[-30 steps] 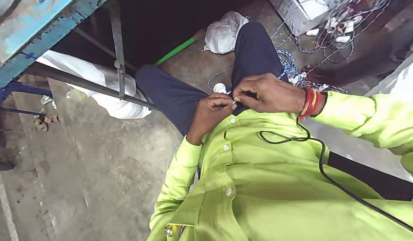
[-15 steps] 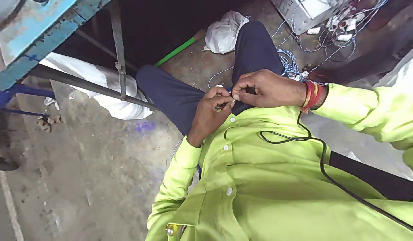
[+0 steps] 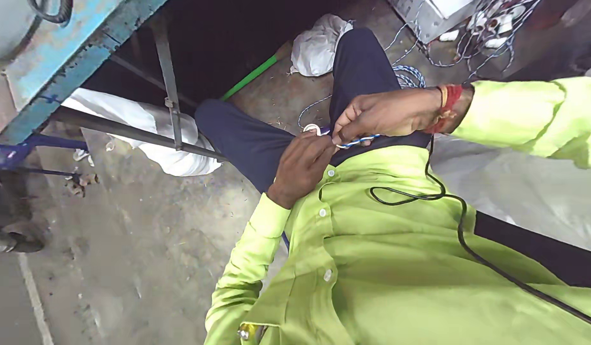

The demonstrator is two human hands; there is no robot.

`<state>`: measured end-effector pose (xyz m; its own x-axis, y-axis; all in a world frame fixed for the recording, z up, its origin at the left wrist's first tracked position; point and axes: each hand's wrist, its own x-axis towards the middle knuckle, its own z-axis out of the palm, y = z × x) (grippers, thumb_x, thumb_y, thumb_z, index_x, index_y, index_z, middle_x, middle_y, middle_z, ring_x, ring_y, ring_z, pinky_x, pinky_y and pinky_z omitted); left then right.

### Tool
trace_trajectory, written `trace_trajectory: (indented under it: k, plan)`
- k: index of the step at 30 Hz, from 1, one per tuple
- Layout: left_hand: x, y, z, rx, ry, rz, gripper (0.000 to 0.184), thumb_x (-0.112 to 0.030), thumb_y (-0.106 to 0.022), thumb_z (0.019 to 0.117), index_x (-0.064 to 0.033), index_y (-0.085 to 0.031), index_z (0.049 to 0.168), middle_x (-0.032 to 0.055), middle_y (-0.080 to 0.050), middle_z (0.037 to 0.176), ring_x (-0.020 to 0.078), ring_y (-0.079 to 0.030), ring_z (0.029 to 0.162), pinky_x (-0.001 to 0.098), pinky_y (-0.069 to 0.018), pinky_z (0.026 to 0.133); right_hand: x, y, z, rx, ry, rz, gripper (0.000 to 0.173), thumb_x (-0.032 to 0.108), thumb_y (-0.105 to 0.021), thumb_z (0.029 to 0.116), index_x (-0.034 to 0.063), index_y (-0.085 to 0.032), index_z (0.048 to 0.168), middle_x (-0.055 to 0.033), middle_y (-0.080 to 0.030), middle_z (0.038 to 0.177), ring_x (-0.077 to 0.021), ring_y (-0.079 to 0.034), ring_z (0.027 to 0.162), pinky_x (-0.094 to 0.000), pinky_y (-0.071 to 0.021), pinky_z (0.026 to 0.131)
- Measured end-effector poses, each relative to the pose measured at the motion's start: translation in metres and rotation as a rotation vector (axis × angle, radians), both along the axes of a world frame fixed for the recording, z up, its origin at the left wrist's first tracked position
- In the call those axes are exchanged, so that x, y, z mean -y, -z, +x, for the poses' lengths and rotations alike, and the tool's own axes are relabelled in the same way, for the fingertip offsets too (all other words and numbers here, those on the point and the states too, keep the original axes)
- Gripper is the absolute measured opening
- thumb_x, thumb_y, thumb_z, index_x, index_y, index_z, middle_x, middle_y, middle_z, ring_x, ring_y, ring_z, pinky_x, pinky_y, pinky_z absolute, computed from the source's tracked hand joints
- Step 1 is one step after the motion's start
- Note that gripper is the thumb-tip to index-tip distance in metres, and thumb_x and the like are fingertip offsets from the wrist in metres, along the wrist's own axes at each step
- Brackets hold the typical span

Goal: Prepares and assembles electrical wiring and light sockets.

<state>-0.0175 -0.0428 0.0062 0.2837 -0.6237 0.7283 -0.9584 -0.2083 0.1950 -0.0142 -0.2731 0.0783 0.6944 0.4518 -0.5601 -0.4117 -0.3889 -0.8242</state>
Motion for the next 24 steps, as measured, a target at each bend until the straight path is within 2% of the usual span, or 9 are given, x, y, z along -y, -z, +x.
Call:
trace_trajectory:
  k: [3,6,11,13,16,18,20,22,24]
  plan:
    - [0.000,0.004,0.000,0.008,0.059,-0.067,0.010,0.001,-0.071,0.0912,0.0017,-0.073,0.101,0.0150,-0.070,0.105,0.0265,-0.069,0.104,0.0431,-0.0532,0.103,0.002,0.000,0.007,-0.125,-0.064,0.060,0.028,0.010,-0.057,0.1019,0.0044,-0.068,0.076,-0.0023,-0.061,0.062,-0.0041,-0.049,0.047,-0.0167,-0.0376,0.044]
    - [0.001,0.005,-0.005,-0.079,0.046,-0.095,0.009,-0.001,-0.072,0.0913,0.0010,-0.074,0.099,0.0157,-0.069,0.104,0.0246,-0.068,0.102,0.0364,-0.0561,0.096,0.003,0.000,0.015,-0.170,-0.145,0.030,0.027,0.014,-0.056,0.1035,0.0048,-0.068,0.082,-0.0027,-0.062,0.065,-0.0051,-0.053,0.049,-0.0174,-0.0417,0.047]
    - [0.001,0.000,-0.018,-0.196,-0.017,-0.125,0.013,-0.003,-0.073,0.0913,0.0045,-0.074,0.102,0.0174,-0.064,0.111,0.0191,-0.065,0.107,0.0274,-0.0556,0.094,-0.010,0.005,0.011,-0.048,-0.076,-0.070,0.018,0.014,-0.069,0.0973,0.0033,-0.069,0.083,-0.0041,-0.061,0.061,-0.0057,-0.045,0.041,-0.0185,-0.0339,0.039]
    - [0.003,-0.005,-0.022,-0.254,-0.076,-0.139,0.013,-0.003,-0.072,0.0910,0.0050,-0.073,0.101,0.0172,-0.063,0.114,0.0168,-0.065,0.105,0.0249,-0.0562,0.090,-0.007,0.003,0.006,0.069,-0.005,-0.007,0.010,0.014,-0.071,0.0957,0.0051,-0.072,0.092,-0.0030,-0.065,0.067,-0.0065,-0.052,0.049,-0.0205,-0.0392,0.045]
    - [0.004,-0.005,-0.022,-0.407,-0.147,-0.179,0.016,-0.006,-0.073,0.0916,0.0048,-0.073,0.103,0.0155,-0.063,0.114,0.0123,-0.065,0.099,0.0199,-0.0559,0.083,0.003,0.003,-0.007,0.318,0.014,0.108,0.012,0.014,-0.067,0.0993,0.0061,-0.069,0.107,0.0000,-0.069,0.079,-0.0062,-0.064,0.067,-0.0208,-0.0529,0.060]
    - [0.002,-0.005,-0.021,-0.520,-0.159,-0.179,0.017,-0.009,-0.072,0.0939,0.0025,-0.073,0.105,0.0127,-0.061,0.116,0.0100,-0.063,0.100,0.0185,-0.0547,0.082,0.011,0.013,-0.015,0.561,-0.026,0.087,0.015,0.019,-0.073,0.0952,0.0085,-0.073,0.106,0.0032,-0.072,0.083,-0.0017,-0.066,0.070,-0.0184,-0.0557,0.064]
    - [0.001,-0.005,-0.022,-0.677,-0.149,-0.180,0.016,-0.012,-0.071,0.0962,-0.0004,-0.074,0.107,0.0095,-0.059,0.118,0.0078,-0.061,0.101,0.0178,-0.0548,0.081,0.014,0.019,-0.022,0.804,-0.049,-0.064,0.017,0.027,-0.074,0.0941,0.0146,-0.078,0.105,0.0061,-0.073,0.087,0.0012,-0.065,0.074,-0.0181,-0.0547,0.067]
    - [0.002,-0.007,-0.022,-0.909,-0.122,-0.216,0.011,-0.011,-0.068,0.0973,-0.0038,-0.075,0.103,0.0055,-0.060,0.119,0.0065,-0.062,0.099,0.0177,-0.0556,0.078,0.014,0.025,-0.022,1.060,-0.092,-0.160,0.018,0.025,-0.067,0.0969,0.0151,-0.081,0.102,0.0012,-0.075,0.094,-0.0040,-0.068,0.083,-0.0219,-0.0553,0.074]
    - [-0.004,-0.013,-0.023,-1.223,-0.075,-0.258,0.013,-0.014,-0.064,0.1004,-0.0079,-0.075,0.099,0.0004,-0.062,0.117,0.0071,-0.062,0.097,0.0208,-0.0548,0.076,0.010,0.030,-0.019,1.253,-0.116,-0.200,0.021,0.018,-0.062,0.0971,0.0116,-0.081,0.100,-0.0064,-0.074,0.092,-0.0142,-0.069,0.085,-0.0285,-0.0558,0.076]
